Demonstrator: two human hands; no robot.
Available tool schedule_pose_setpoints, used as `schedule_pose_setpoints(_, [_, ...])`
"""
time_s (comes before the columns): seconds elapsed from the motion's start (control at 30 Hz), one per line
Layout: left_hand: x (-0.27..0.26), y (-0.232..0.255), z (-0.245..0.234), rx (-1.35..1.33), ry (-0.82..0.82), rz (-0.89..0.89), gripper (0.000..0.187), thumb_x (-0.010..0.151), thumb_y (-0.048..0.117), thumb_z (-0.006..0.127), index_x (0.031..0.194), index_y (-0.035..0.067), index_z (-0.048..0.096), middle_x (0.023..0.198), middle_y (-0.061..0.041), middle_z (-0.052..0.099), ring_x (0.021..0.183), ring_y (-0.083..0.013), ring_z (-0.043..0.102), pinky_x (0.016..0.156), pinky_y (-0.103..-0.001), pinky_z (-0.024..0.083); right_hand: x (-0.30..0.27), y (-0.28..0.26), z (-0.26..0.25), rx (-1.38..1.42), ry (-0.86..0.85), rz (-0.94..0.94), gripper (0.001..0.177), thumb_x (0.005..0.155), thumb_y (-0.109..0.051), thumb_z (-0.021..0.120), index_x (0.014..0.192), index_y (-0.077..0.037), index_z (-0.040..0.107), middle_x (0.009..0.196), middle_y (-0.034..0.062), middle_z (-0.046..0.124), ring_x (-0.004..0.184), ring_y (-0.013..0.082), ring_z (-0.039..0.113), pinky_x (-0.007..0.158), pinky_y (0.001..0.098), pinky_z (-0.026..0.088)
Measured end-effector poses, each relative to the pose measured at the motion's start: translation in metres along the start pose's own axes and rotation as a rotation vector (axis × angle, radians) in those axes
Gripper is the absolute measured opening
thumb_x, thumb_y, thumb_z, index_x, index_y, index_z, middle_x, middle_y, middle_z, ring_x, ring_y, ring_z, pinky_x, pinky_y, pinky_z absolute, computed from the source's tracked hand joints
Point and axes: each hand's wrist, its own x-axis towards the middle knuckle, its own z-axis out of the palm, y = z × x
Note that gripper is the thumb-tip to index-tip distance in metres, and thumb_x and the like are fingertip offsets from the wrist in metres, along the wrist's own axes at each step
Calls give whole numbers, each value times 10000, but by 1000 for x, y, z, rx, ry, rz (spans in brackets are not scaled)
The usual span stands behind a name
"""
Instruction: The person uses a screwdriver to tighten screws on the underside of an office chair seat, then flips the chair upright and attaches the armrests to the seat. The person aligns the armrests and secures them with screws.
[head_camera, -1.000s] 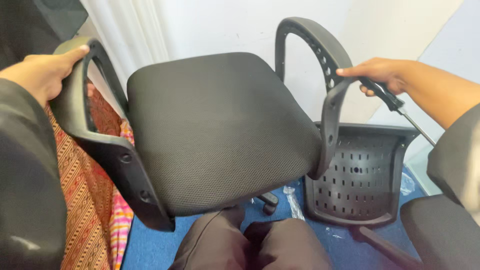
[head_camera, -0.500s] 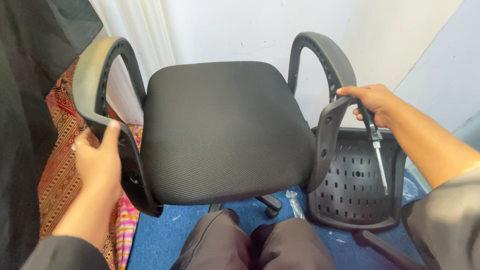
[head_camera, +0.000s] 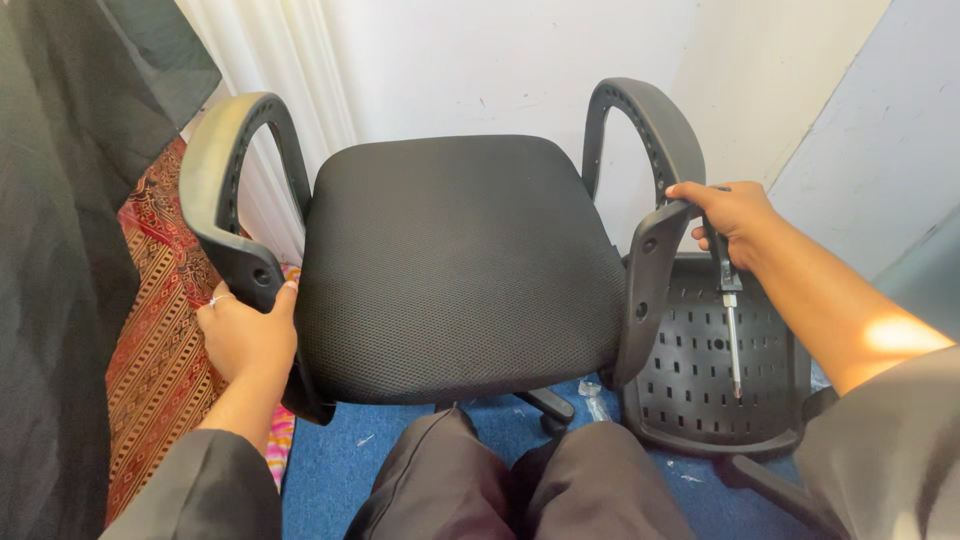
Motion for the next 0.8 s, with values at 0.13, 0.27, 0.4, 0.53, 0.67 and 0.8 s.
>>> schedule_pose_setpoints(0.13, [-7,0,6,49,19,40,843,868,518,799,1434,-40,518,1265,-277,557,1115,-484,594,930,-568,476,-5,8,-5,65,5,-11,402,788,-377,851,944,-34,711,842,48,631,598,170,546,487,304,457])
schedule_pose_setpoints(0.27, [-11,13,9,13,8,21,832,868,500,818,1430,-37,521,1264,-274,559,1143,-477,581,945,-565,465,-4,25,-10,224,5,-38,438,880,-438,802,973,-23,695,878,59,661,598,172,559,479,314,463])
schedule_pose_setpoints(0.4, [-36,43,11,-135,129,-2,770,926,374,822,1470,-46,477,1398,-284,498,1246,-475,518,1038,-534,436,4,74,-23,383,24,16,315,924,-378,723,1069,-100,698,915,73,696,568,174,553,465,319,470])
schedule_pose_setpoints(0.53, [-101,106,22,-131,298,230,546,1025,189,740,1490,51,490,1567,-235,409,1380,-449,424,1143,-551,371,16,143,-37,402,101,79,270,932,-247,730,1081,-43,635,891,114,659,561,194,558,463,333,483])
schedule_pose_setpoints(0.67, [-182,174,43,-411,35,501,448,952,151,688,1370,45,568,1544,-213,421,1382,-430,423,1145,-528,347,30,190,-45,340,160,180,299,901,-143,734,1156,-45,614,866,118,634,570,209,576,472,345,489])
schedule_pose_setpoints(0.8, [-232,216,61,-512,-254,704,408,965,214,683,1345,86,603,1538,-172,458,1407,-364,453,1172,-517,352,54,215,-51,164,137,239,499,862,-76,725,1331,-110,559,865,114,629,589,213,602,493,351,511])
